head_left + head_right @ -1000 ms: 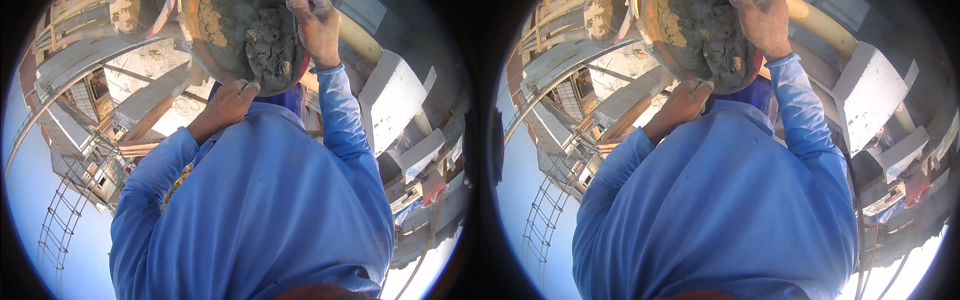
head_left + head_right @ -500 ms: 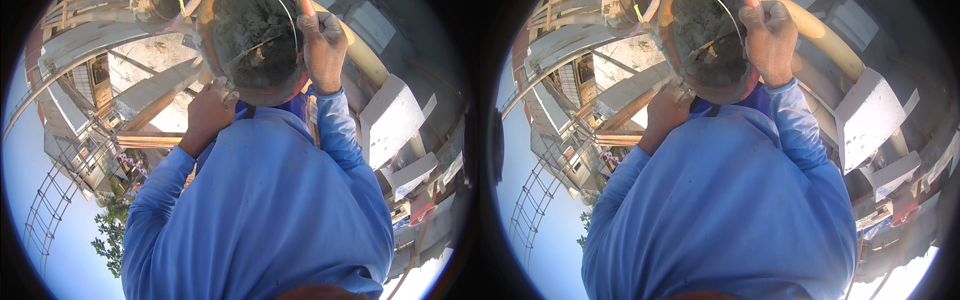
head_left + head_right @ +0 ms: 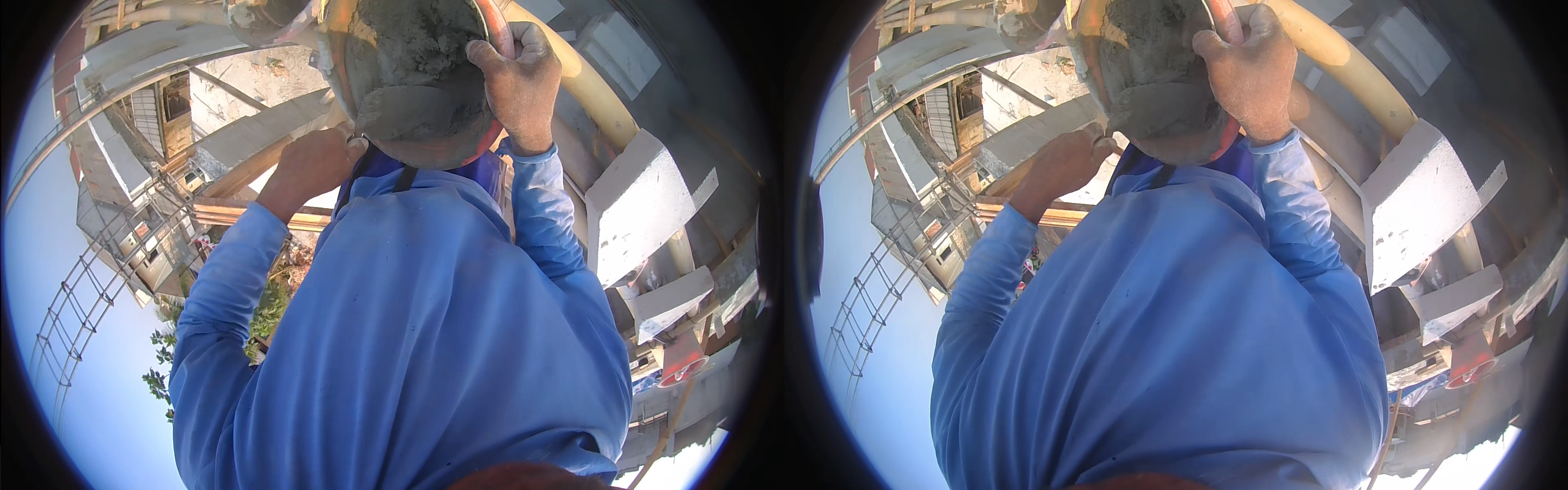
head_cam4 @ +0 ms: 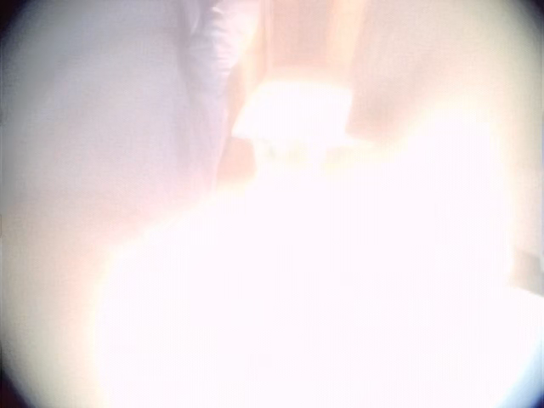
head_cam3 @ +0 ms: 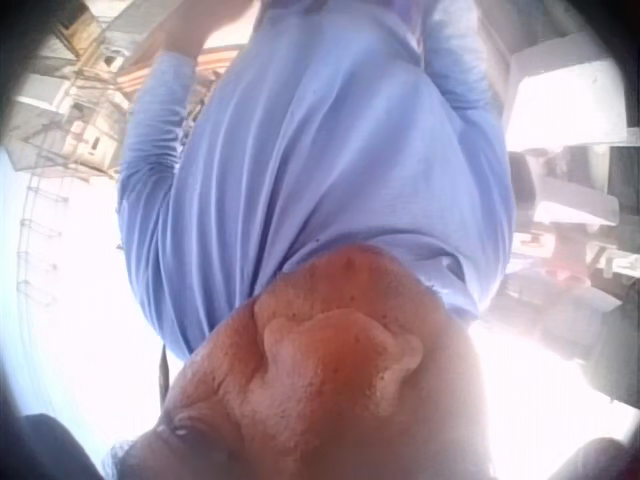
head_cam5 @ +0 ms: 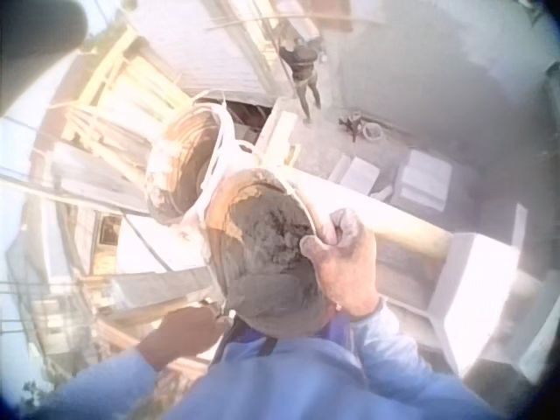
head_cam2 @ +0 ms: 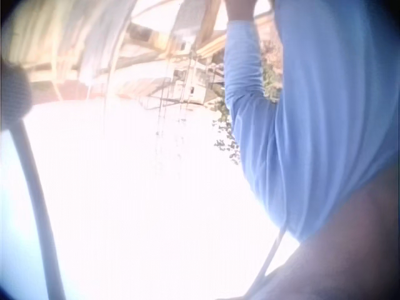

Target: The person builds a wall using aerated concrete blocks and mortar while standing on a bamboo scaffold. They use a trowel to apply mortar from a bucket to the top of the existing wall, place a block onto the mortar, and use a hammer to tap it into alignment with a guide string.

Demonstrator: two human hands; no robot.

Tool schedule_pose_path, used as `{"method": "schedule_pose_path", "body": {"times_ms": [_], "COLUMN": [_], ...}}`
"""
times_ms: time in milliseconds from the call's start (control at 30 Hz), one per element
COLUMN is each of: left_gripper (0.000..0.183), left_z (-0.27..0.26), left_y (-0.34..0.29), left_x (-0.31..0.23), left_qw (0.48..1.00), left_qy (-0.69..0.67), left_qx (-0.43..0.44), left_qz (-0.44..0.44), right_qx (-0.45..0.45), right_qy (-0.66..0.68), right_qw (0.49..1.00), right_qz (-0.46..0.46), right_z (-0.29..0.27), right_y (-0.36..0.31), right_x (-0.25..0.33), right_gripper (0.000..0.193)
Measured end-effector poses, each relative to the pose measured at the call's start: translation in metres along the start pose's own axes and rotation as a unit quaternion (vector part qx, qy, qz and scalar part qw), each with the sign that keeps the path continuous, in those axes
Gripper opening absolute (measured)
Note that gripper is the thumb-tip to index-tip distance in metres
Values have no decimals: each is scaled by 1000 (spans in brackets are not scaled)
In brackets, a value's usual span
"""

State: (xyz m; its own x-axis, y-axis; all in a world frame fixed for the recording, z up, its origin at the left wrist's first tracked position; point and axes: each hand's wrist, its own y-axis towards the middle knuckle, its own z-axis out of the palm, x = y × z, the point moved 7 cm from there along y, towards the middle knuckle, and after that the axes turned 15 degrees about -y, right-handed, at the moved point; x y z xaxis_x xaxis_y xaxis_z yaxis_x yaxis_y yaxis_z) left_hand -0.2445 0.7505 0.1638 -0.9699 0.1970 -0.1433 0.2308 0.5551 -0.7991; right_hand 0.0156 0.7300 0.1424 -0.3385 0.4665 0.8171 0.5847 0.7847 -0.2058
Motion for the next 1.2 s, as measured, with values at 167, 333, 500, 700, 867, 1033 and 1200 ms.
{"method": "schedule_pose_path", "body": {"times_ms": [167, 333, 500, 700, 867, 1033, 1200], "left_gripper": [30, 23, 28, 28, 27, 28, 34], "left_z": [-52, 56, 62, 40, 44, 29, 53], "left_y": [-41, 31, 20, -6, -13, -26, 26], "left_x": [8, -29, -56, -26, -24, -29, -28], "left_qw": [977, 980, 948, 958, 959, 930, 991], "left_qy": [180, -26, -302, -157, -152, -361, -102], "left_qx": [-115, 7, 15, -225, -229, -35, 41], "left_qz": [25, 196, 103, 85, 74, 56, 80], "right_qx": [-57, -12, 18, -3, 11, 0, -4], "right_qy": [7, 64, 69, 125, 110, 75, 94], "right_qw": [995, 998, 997, 991, 993, 997, 995], "right_qz": [-78, 2, 28, 54, 46, 33, 38], "right_z": [-2, -4, -11, 1, 8, 2, -1], "right_y": [2, -3, 0, -12, -8, -3, 1], "right_x": [-4, -8, -13, 0, -1, -6, -22], "right_gripper": [25, 21, 21, 17, 21, 21, 22]}}
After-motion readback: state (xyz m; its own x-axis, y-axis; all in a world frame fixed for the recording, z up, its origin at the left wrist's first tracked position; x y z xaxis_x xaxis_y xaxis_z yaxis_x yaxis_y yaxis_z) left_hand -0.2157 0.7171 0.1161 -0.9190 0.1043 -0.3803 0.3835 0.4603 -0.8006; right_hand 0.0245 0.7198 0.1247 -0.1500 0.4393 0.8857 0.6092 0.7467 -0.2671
